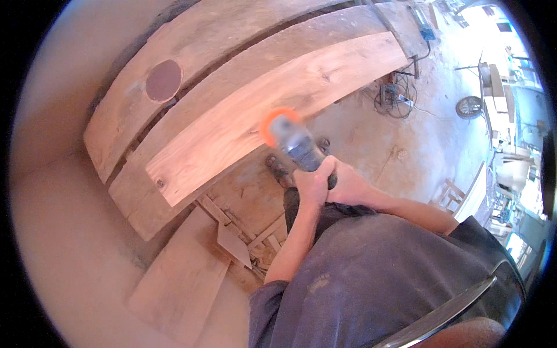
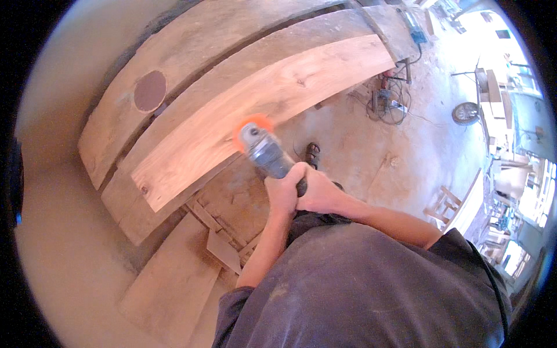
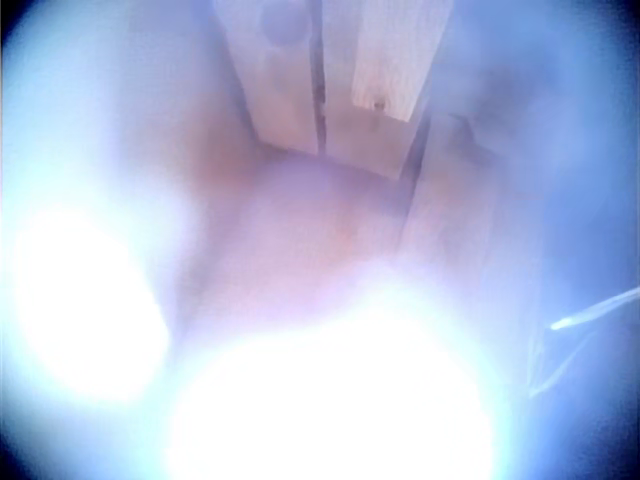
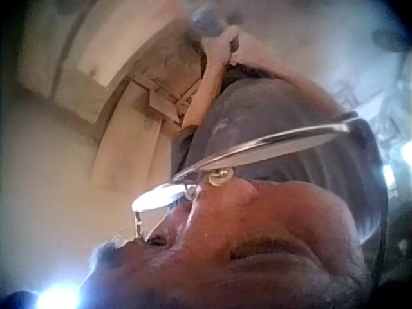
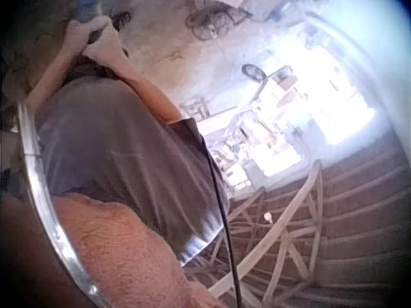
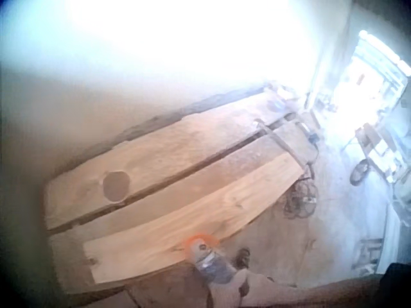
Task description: The person uses a hammer and chisel to carve a curved recess into a wooden plank, then smooths the surface with an angle grinder. The person then lifts the plank and moves it to a nearby workbench.
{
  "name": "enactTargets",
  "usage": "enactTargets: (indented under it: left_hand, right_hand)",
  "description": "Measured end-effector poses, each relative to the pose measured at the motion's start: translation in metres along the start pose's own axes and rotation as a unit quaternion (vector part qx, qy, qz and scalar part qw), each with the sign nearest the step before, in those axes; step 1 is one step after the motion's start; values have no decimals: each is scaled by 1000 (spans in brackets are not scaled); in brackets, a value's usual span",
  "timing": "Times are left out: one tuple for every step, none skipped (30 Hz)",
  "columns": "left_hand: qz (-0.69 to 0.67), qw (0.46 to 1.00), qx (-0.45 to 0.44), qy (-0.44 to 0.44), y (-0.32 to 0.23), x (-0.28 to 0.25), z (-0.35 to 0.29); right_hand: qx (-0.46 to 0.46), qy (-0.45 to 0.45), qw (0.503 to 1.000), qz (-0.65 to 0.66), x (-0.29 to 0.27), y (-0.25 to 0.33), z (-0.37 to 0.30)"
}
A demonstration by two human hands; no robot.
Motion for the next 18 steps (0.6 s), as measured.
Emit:
enactTargets:
  left_hand:
    - [-4, 1000, 13, -8, -2, -5, -2]
    - [-22, 1000, 6, -16, -1, -13, -5]
    - [-39, 999, -1, -24, -1, -24, -10]
    - [-61, 998, 5, -33, -3, -32, -13]
    - [-63, 998, -9, -29, 1, -31, -14]
    - [-71, 997, -8, -29, 3, -30, -15]
    - [-82, 996, -3, -25, 2, -27, -14]
    - [-62, 998, -22, -18, 7, -19, -12]
    - [-44, 998, -37, -8, 12, -7, -10]
    - [-19, 998, -67, -5, 19, 4, -8]
    - [-6, 999, -35, 19, 13, 20, -4]
    - [-14, 999, -22, 47, 10, 37, -2]
    - [7, 997, -29, 65, 11, 53, -1]
    - [31, 996, -38, 81, 11, 67, 1]
    - [57, 992, -44, 99, 11, 80, 3]
    - [86, 988, -52, 120, 11, 92, 4]
    - [89, 985, -63, 130, 11, 101, 6]
    - [86, 986, -69, 121, 8, 102, 9]
  right_hand:
    - [-13, 17, 1000, -12, 7, 3, 2]
    - [-28, 26, 999, -20, 12, 7, 5]
    - [-39, 51, 998, -12, 21, 10, 6]
    - [-2, 79, 995, -54, 30, 3, 9]
    - [-2, 72, 995, -62, 29, 2, 9]
    - [-1, 72, 995, -67, 30, 1, 10]
    - [9, 64, 997, -50, 25, -4, 9]
    - [19, 57, 998, -33, 20, -9, 6]
    - [24, 45, 999, -20, 11, -15, 2]
    - [29, 28, 999, -14, 0, -22, -2]
    - [30, 4, 1000, -9, -12, -28, -6]
    - [9, -23, 1000, 1, -24, -31, -10]
    - [6, -56, 998, 12, -36, -36, -12]
    - [23, -79, 996, 27, -47, -45, -16]
    - [38, -101, 993, 42, -57, -52, -19]
    - [74, -120, 989, 50, -64, -62, -23]
    - [63, -125, 987, 79, -69, -62, -22]
    - [43, -124, 987, 94, -70, -58, -20]
Point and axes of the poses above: each hand's wrist, its own z-axis towards the middle knuckle, its own x-axis out of the palm, y = z × x, the point moved 10 cm from there along z, towards the middle knuckle, and after that the axes turned 1 degree about y, right-handed, at the moved point
